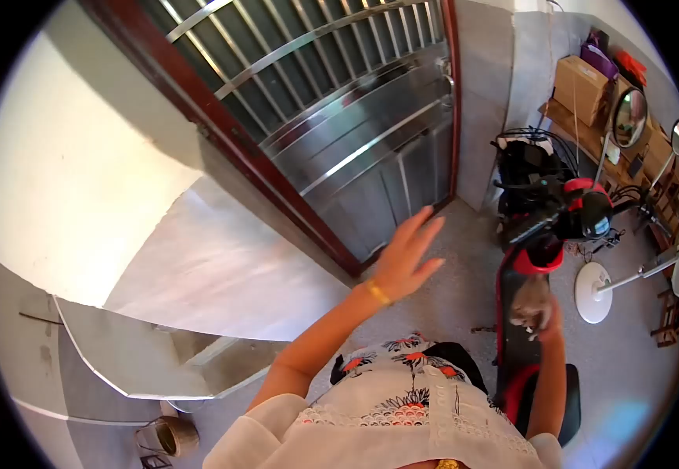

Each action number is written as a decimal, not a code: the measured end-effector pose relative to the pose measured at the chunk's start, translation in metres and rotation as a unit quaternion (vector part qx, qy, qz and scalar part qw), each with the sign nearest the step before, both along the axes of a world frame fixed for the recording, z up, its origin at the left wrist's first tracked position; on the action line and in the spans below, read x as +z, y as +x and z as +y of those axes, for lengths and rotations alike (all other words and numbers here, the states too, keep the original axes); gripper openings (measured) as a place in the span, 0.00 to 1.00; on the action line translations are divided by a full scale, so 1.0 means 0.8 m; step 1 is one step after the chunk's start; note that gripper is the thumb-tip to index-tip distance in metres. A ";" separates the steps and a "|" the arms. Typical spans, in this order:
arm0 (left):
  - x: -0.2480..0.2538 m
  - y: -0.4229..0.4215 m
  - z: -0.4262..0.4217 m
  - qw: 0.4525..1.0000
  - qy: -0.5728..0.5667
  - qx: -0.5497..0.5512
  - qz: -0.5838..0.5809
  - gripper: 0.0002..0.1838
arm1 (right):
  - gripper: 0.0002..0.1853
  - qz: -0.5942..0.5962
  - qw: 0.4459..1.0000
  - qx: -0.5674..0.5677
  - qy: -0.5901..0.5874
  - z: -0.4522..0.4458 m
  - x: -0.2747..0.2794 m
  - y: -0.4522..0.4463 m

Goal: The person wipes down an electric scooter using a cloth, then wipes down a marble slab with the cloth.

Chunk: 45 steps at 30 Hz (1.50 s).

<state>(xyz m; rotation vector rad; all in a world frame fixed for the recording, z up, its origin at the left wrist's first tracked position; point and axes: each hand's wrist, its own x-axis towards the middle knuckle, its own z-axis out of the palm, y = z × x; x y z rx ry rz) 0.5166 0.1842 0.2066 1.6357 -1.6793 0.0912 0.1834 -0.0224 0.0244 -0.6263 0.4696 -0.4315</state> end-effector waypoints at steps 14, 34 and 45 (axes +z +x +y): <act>0.102 0.222 0.484 0.731 -0.371 0.518 -0.246 0.28 | 0.21 -0.127 0.751 -0.241 -0.601 0.357 0.306 0.511; 0.040 0.324 0.581 0.789 -0.453 0.324 0.258 0.28 | 0.26 0.009 0.548 -0.482 -0.683 0.407 0.294 0.602; 0.049 0.301 0.563 0.784 -0.468 0.327 0.246 0.29 | 0.26 -0.058 0.528 -0.454 -0.715 0.617 0.255 0.636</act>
